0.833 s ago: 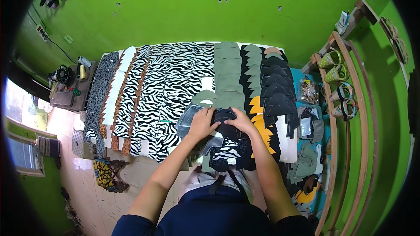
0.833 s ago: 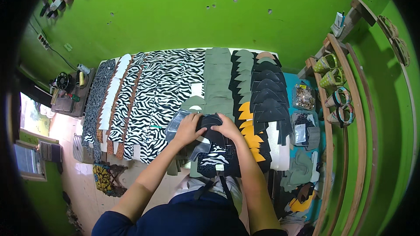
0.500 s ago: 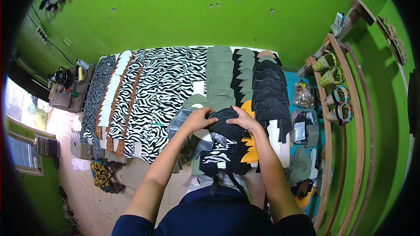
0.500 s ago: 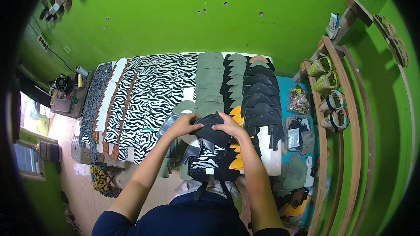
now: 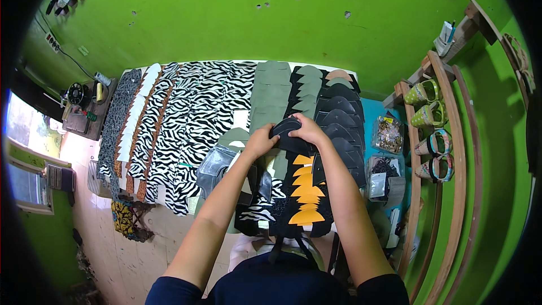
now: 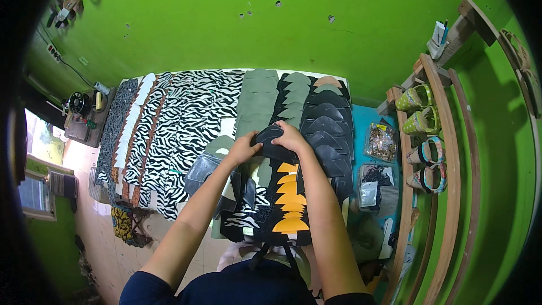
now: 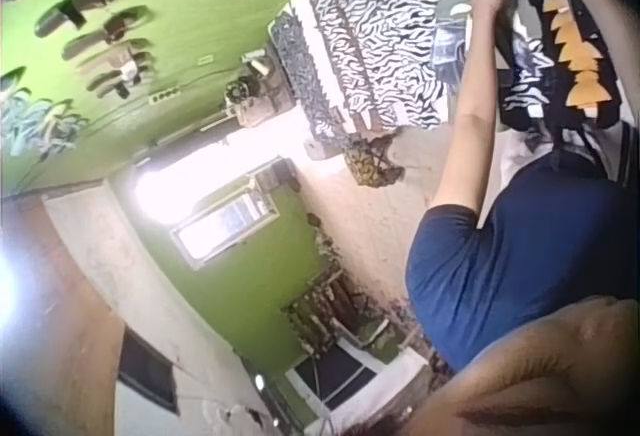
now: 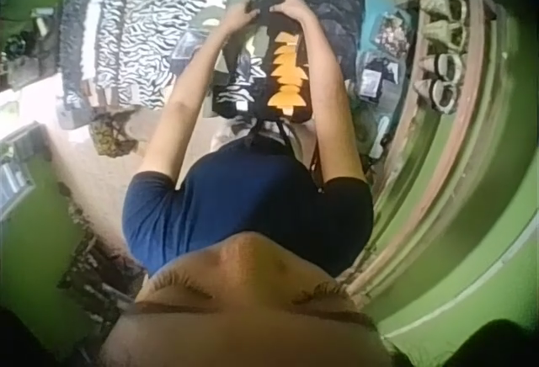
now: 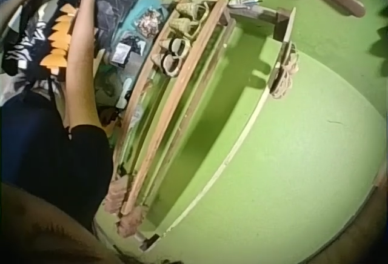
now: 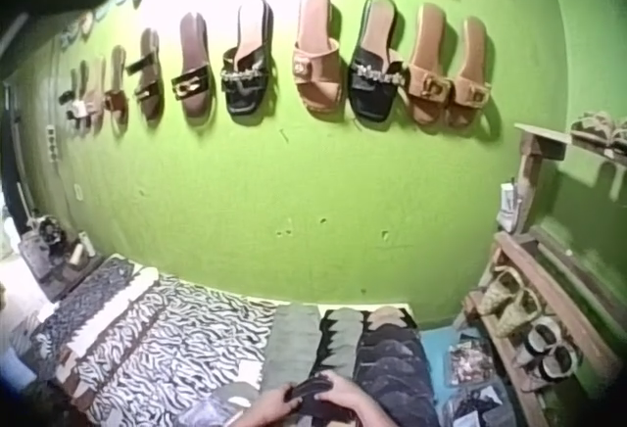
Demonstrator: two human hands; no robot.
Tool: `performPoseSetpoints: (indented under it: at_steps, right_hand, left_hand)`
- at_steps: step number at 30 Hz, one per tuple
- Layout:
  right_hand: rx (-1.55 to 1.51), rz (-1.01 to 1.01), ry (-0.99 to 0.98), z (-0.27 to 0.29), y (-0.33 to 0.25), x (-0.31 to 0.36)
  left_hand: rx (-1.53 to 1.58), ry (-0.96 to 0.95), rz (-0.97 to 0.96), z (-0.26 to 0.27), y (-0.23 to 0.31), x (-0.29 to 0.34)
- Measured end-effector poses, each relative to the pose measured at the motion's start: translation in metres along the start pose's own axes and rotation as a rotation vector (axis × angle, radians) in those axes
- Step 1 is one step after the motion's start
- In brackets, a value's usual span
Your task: Organize and stack various leather shoe components on a table.
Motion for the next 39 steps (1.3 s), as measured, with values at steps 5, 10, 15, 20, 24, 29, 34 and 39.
performPoseSetpoints:
  at_steps: [5, 10, 15, 20, 24, 29, 34, 39]
  right_hand:
    - [0.237, 0.11, 0.138, -0.005, -0.004, 0.008]
    - [0.574, 0.259, 0.477, -0.014, -0.036, 0.04]
    - [0.517, 0.356, 0.36, -0.08, -0.054, 0.069]
    - [0.717, 0.308, 0.304, -0.157, -0.077, 0.091]
    - [0.689, 0.229, 0.344, -0.185, -0.082, 0.1]
    - [0.618, 0.054, 0.395, -0.196, -0.061, 0.096]
    - [0.466, 0.051, 0.441, -0.189, -0.068, 0.096]
    - [-0.108, -0.055, 0.306, -0.176, -0.04, 0.087]
  left_hand:
    - [-0.183, 0.231, -0.153, 0.01, 0.008, 0.016]
    - [-0.252, 0.328, -0.275, 0.037, 0.011, 0.043]
    - [-0.326, 0.216, -0.35, 0.039, -0.01, 0.078]
    - [-0.361, 0.326, -0.287, 0.05, -0.059, 0.11]
    - [-0.345, 0.277, -0.239, 0.051, -0.072, 0.127]
    - [-0.339, 0.276, -0.348, 0.037, -0.058, 0.135]
    - [-0.213, 0.297, -0.316, 0.048, -0.059, 0.134]
    - [-0.061, 0.297, -0.226, 0.061, -0.064, 0.125]
Point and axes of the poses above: each hand's wrist, its own x-axis away from the middle knuckle, its own z-axis out of the back of the hand, y = z × x, the point moved 7 cm from there along -x, towards the middle knuckle, and after that the axes turned 2 degrees about z, right-handed, at the moved point
